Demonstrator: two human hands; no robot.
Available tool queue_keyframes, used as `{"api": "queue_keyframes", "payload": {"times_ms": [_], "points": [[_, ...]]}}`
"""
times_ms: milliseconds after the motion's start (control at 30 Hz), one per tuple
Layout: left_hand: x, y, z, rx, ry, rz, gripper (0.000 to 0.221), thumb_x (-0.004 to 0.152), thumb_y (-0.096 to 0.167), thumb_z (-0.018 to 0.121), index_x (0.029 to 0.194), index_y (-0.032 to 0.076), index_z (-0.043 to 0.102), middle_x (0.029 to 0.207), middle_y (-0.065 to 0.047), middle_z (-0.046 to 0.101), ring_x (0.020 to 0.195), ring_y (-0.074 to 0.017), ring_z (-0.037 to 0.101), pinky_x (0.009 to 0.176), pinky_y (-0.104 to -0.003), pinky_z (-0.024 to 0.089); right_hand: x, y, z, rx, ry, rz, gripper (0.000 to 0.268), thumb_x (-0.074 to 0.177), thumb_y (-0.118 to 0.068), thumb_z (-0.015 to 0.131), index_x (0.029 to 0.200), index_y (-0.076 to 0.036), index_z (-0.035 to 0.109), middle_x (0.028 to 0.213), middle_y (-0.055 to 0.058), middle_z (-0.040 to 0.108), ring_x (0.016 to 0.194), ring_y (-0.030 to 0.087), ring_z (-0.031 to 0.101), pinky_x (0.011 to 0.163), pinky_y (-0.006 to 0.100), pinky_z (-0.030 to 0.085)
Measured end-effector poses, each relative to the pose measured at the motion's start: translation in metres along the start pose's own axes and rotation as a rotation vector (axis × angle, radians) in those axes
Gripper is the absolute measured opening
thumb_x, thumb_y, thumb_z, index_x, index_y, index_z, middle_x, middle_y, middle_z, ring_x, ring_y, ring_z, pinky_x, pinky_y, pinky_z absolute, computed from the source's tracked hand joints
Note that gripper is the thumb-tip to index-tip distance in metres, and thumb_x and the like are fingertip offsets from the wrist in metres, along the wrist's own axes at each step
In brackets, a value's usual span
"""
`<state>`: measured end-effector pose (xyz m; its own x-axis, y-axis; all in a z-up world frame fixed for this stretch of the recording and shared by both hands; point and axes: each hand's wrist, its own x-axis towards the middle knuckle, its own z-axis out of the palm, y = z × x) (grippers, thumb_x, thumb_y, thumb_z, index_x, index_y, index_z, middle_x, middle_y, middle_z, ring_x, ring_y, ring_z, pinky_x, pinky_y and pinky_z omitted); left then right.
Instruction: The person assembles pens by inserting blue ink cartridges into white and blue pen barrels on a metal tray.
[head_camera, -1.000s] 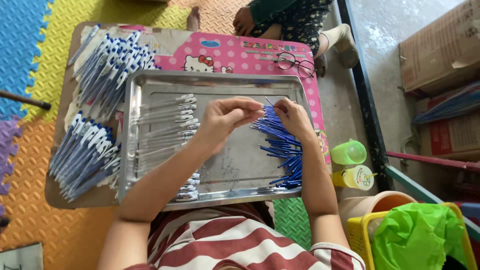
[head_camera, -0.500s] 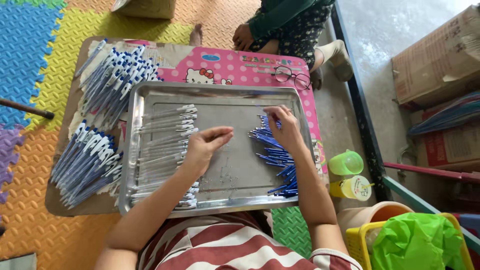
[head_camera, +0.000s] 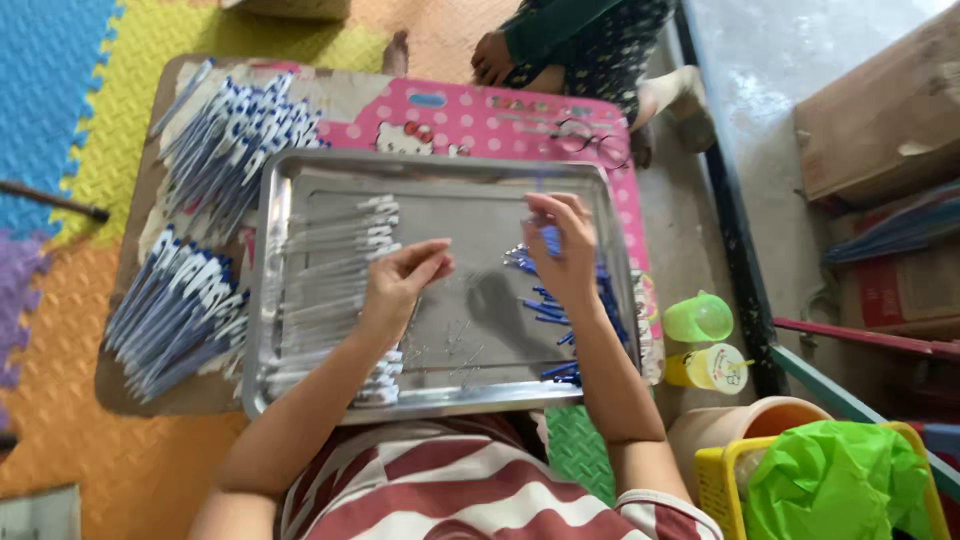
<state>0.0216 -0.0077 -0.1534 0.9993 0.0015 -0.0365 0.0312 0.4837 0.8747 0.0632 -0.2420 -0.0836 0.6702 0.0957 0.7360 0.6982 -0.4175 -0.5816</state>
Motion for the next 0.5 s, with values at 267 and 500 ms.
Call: {"api": "queue_keyframes", "payload": {"times_ms": [267, 500], "points": [[0.001, 0.0, 0.0, -0.089, 0.021, 0.045, 0.017, 0.094, -0.006, 0.077, 0.112, -0.005, 0.077, 0.097, -0.017, 0.08, 0.091, -0.0236, 0.081, 0.089, -0.039, 0.068, -0.023, 0.001, 0.026, 0.08, -0.191, -0.134, 0.065, 0.097, -0.014, 0.082, 0.153, 0.003, 0.056, 0.122, 0.015, 0.057, 0.107, 0.023, 0.063, 0.098, 0.037, 0.052], [-0.001, 0.01, 0.002, -0.227, -0.048, 0.022, 0.012, 0.103, 0.005, 0.068, 0.116, 0.005, 0.069, 0.107, -0.015, 0.081, 0.096, -0.0215, 0.081, 0.09, -0.034, 0.067, -0.03, -0.008, 0.029, 0.388, -0.092, 0.042, 0.024, 0.107, -0.01, 0.062, 0.115, 0.007, 0.077, 0.096, 0.02, 0.07, 0.087, 0.026, 0.069, 0.082, 0.037, 0.056]]}}
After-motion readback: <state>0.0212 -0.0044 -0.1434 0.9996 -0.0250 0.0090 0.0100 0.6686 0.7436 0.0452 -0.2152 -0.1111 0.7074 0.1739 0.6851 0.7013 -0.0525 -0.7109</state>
